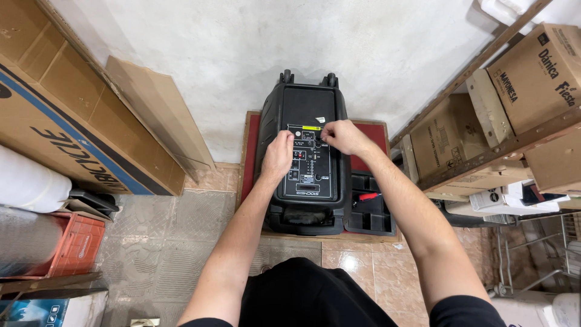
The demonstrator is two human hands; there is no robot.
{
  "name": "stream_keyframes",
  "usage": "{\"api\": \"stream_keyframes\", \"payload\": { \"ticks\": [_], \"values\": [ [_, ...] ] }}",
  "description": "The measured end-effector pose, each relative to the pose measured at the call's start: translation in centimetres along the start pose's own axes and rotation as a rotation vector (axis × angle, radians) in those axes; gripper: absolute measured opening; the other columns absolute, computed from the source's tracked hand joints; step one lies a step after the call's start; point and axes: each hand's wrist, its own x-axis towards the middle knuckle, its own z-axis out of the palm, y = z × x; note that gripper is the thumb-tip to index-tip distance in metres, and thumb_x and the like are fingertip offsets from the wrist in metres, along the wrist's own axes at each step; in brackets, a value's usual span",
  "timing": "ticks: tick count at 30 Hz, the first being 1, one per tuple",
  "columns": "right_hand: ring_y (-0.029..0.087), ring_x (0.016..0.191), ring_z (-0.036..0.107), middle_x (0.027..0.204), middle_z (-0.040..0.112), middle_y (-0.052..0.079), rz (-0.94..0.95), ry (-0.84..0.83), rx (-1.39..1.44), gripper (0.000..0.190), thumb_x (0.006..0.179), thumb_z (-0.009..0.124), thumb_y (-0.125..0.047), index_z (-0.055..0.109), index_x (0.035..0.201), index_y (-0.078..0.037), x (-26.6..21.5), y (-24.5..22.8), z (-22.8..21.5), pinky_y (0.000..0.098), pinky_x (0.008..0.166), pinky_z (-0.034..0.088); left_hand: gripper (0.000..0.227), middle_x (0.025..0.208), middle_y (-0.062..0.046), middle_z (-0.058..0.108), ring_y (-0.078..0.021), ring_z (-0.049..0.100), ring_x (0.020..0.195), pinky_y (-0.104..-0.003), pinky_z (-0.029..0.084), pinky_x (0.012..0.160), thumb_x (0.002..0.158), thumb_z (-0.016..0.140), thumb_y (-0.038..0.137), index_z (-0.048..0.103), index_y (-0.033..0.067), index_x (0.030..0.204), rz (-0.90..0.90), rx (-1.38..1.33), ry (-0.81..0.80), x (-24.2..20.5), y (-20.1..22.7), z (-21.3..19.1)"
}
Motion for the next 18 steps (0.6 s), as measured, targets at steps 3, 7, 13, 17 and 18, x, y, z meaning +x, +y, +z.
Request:
{"api": "stream_keyframes", "payload": {
  "ticks": [3, 7, 13, 17, 18],
  "values": [
    [0.040, 0.108, 0.083, 0.106, 0.087, 0.017, 0.039, -0.027, -0.080, 0.013, 0.101, 0.078, -0.015, 0.087, 0.108, -0.008, -0.7, 1.9, 0.2, 0.0507, 0.089, 0.067, 0.023, 0.104, -0.018, 0.079, -0.0392, 0.081, 0.101, -0.051, 0.066, 0.090, 0.122, 0.047, 0.026, 0.065, 0.0151, 0.131, 0.021, 0.006, -0.026, 0.3, -0.5, 0.3],
    [0.038, 0.108, 0.084, 0.108, 0.087, 0.016, 0.082, -0.075, -0.147, 0.011, 0.102, 0.080, -0.018, 0.089, 0.107, -0.013, -1.2, 2.5, 0.9, 0.0494, 0.087, 0.069, 0.028, 0.101, -0.017, 0.077, -0.0399, 0.081, 0.101, -0.053, 0.066, 0.087, 0.123, 0.044, 0.026, 0.063, 0.0149, 0.139, 0.048, 0.080, -0.045, 0.1, 0.2, 0.1],
    [0.042, 0.111, 0.083, 0.111, 0.087, 0.017, 0.106, -0.120, -0.220, 0.012, 0.102, 0.081, -0.022, 0.089, 0.109, -0.017, -0.9, 2.0, 1.4, 0.0538, 0.091, 0.069, 0.026, 0.099, -0.015, 0.077, -0.0411, 0.079, 0.100, -0.056, 0.065, 0.088, 0.123, 0.046, 0.034, 0.063, 0.0175, 0.135, 0.027, 0.079, -0.061, -0.3, 0.2, -0.1],
    [0.041, 0.111, 0.083, 0.111, 0.087, 0.017, 0.097, -0.112, -0.260, 0.013, 0.101, 0.082, -0.022, 0.090, 0.110, -0.017, -0.5, 2.1, 2.0, 0.0537, 0.090, 0.069, 0.026, 0.099, -0.016, 0.078, -0.0395, 0.080, 0.101, -0.054, 0.066, 0.088, 0.123, 0.046, 0.035, 0.064, 0.0180, 0.132, 0.035, 0.100, -0.069, 0.0, -0.2, 0.1],
    [0.041, 0.111, 0.083, 0.111, 0.086, 0.016, 0.107, -0.104, -0.261, 0.014, 0.102, 0.082, -0.023, 0.090, 0.111, -0.018, -0.5, 2.0, 2.1, 0.0534, 0.090, 0.069, 0.028, 0.101, -0.018, 0.078, -0.0415, 0.080, 0.101, -0.056, 0.066, 0.088, 0.124, 0.044, 0.035, 0.064, 0.0169, 0.132, 0.036, 0.083, -0.073, 0.1, -0.1, -0.1]
  ]
}}
